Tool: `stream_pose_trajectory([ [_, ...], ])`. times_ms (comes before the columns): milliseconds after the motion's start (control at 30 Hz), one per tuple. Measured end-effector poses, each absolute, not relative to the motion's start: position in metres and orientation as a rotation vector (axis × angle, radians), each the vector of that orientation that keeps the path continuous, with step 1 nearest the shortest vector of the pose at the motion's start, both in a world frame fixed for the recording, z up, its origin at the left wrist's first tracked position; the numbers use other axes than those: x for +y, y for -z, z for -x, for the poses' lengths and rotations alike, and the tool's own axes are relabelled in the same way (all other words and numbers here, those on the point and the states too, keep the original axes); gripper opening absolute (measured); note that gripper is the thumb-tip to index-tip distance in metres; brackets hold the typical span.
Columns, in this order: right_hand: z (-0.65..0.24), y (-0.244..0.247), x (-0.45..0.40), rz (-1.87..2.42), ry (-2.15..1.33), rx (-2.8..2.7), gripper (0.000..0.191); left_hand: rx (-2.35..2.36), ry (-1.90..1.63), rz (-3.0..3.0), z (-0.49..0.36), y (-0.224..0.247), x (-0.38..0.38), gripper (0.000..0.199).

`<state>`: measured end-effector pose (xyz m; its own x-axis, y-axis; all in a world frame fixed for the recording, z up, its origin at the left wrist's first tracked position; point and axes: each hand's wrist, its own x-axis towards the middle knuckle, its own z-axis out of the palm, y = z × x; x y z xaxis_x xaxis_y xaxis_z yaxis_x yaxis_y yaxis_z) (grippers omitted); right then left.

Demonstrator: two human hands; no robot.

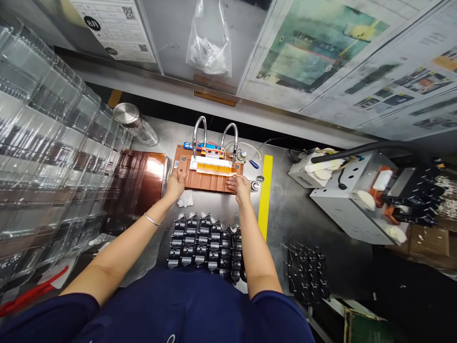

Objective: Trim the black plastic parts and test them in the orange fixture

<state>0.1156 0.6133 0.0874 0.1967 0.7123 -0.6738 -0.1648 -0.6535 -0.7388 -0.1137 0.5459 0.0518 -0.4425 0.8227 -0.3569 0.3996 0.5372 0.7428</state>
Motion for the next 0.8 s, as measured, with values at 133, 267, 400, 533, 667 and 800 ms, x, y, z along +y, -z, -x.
stream_pose_trajectory([
  [133,-0.115,-0.092,0.610,1.747,-1.555,-0.551,0.008,2.177,-0.940,-1.025,0.106,-0.074,0.549,0.045],
  [267,-0.114,-0.093,0.608,1.732,-1.549,-0.561,0.006,1.963,-0.897,-0.731,0.096,-0.089,0.562,0.021],
  [400,-0.115,-0.094,0.608,1.733,-1.552,-0.558,0.006,1.705,-0.906,-0.320,0.088,-0.093,0.575,0.027],
  [533,-0.112,-0.096,0.610,1.758,-1.553,-0.578,0.005,1.695,-1.002,-0.266,0.089,-0.094,0.578,0.020],
  [667,-0.106,-0.096,0.614,1.781,-1.543,-0.609,0.005,1.732,-1.067,-0.274,0.096,-0.092,0.578,0.021],
  [800,-0.100,-0.095,0.617,1.798,-1.531,-0.615,0.008,1.732,-1.085,-0.278,0.102,-0.087,0.582,0.019],
])
